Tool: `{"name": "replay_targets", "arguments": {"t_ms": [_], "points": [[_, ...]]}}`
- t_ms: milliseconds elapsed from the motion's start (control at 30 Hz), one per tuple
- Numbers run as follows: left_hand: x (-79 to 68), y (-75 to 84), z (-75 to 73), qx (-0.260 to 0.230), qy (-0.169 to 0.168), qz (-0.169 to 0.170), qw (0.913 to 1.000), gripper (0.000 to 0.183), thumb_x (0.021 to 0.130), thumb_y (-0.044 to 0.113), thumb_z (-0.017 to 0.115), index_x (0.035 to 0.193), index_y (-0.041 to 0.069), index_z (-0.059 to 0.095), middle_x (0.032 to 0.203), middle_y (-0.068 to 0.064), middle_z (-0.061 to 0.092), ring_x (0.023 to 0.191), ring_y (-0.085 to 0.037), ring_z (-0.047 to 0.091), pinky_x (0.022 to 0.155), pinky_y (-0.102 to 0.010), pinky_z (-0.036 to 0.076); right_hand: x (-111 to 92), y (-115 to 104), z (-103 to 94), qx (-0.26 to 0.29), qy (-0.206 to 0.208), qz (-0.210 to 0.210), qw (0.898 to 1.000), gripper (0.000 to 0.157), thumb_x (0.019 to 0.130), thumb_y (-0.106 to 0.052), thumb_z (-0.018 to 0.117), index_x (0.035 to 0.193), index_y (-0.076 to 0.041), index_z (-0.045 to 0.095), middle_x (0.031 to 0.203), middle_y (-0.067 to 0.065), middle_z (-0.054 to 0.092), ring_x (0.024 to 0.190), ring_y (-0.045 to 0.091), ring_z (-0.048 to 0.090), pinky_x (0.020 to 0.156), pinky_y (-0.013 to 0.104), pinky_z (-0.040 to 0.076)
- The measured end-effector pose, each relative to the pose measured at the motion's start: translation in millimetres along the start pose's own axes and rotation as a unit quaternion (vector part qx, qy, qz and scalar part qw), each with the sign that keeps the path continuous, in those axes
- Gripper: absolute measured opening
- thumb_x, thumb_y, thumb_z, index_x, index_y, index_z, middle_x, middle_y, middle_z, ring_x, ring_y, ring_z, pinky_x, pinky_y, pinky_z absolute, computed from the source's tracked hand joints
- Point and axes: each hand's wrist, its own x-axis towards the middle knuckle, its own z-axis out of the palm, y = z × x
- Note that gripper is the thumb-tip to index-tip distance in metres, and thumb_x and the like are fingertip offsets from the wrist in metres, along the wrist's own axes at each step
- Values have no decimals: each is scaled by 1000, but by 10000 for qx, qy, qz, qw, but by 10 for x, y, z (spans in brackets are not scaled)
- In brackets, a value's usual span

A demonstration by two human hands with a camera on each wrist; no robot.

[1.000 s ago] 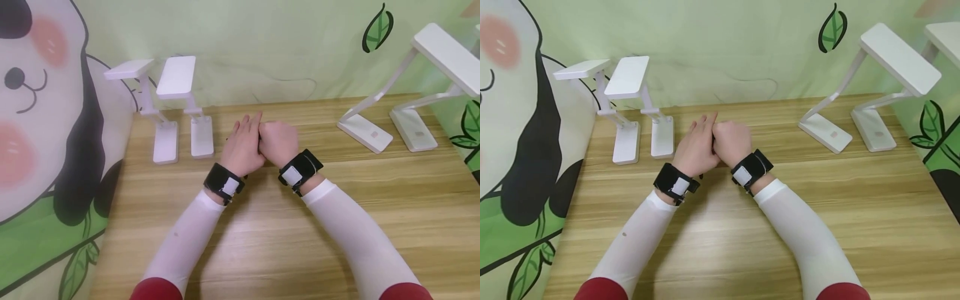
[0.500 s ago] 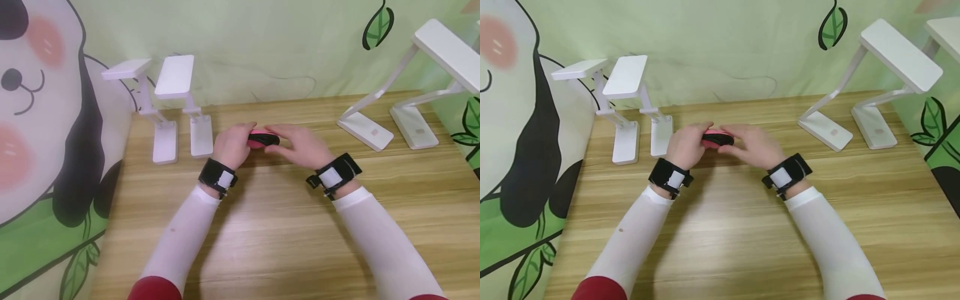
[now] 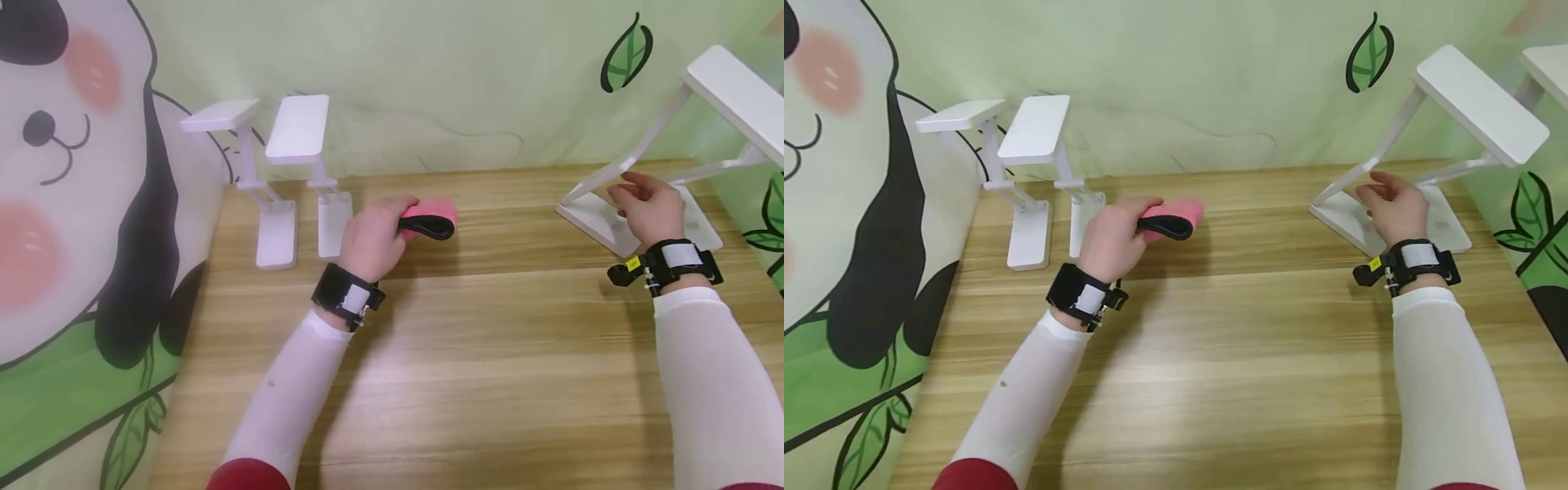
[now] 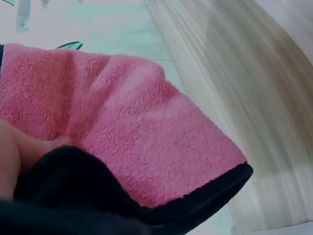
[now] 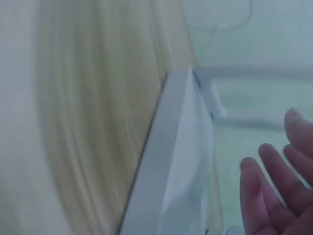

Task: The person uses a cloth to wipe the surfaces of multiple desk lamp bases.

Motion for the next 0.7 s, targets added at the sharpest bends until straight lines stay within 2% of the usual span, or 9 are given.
{"name": "replay_targets", "arguments": {"t_ms": [67,133,233,367,433,500,567,700], "points": [[-13,4,11,-50,-53,61,10000,38,86,18,78,122,15,67,111,-4,71,96,-20,63,76,-40,56,73,19,-26,66,-66,19,10000,56,98,-41,59,148,-20,46,135,4,60,109,10,58,78,12,49],[-23,6,17,-94,-100,100,9999,37,86,22,79,121,15,68,110,-3,71,96,-19,63,77,-38,56,125,9,-35,134,-8,-38,9999,53,100,-37,57,149,-23,44,142,5,54,115,10,55,85,15,47],[-30,4,14,-135,-157,96,9997,37,86,23,79,121,16,68,111,-3,71,97,-18,63,80,-37,55,177,-21,-36,636,153,-60,9978,45,101,-30,57,145,-23,49,139,0,57,114,10,55,87,17,45],[-37,-10,-12,-231,-235,13,9995,37,86,21,79,121,16,68,112,-3,71,96,-17,63,80,-37,55,232,-42,-22,1440,330,-9,9890,41,100,-30,58,139,-19,56,132,-5,62,112,9,55,79,12,46],[-40,-22,-24,-283,-251,25,9993,38,85,22,79,120,15,68,111,-3,71,95,-17,63,79,-37,55,251,-35,-8,1634,380,-1,9858,39,100,-29,59,136,-16,59,128,-6,64,111,9,56,76,10,47],[-42,-31,-31,-329,-261,88,9991,39,85,24,80,120,14,68,110,-4,71,93,-17,63,79,-37,55,262,-27,6,1465,451,-68,9882,35,102,-26,56,135,-15,60,126,-7,65,109,8,56,75,9,46],[-46,-41,-32,-343,-259,160,9989,40,84,26,81,120,13,68,109,-4,71,92,-17,63,78,-37,55,267,-31,30,1058,527,-172,9928,33,104,-24,53,134,-15,61,126,-6,65,107,7,57,77,10,45],[-57,-58,-40,-362,-257,231,9987,41,84,26,81,120,12,68,107,-4,71,89,-16,63,77,-37,55,248,-78,111,-67,521,-427,9977,33,107,-26,45,134,-18,61,132,1,63,108,5,56,81,16,43]]}}
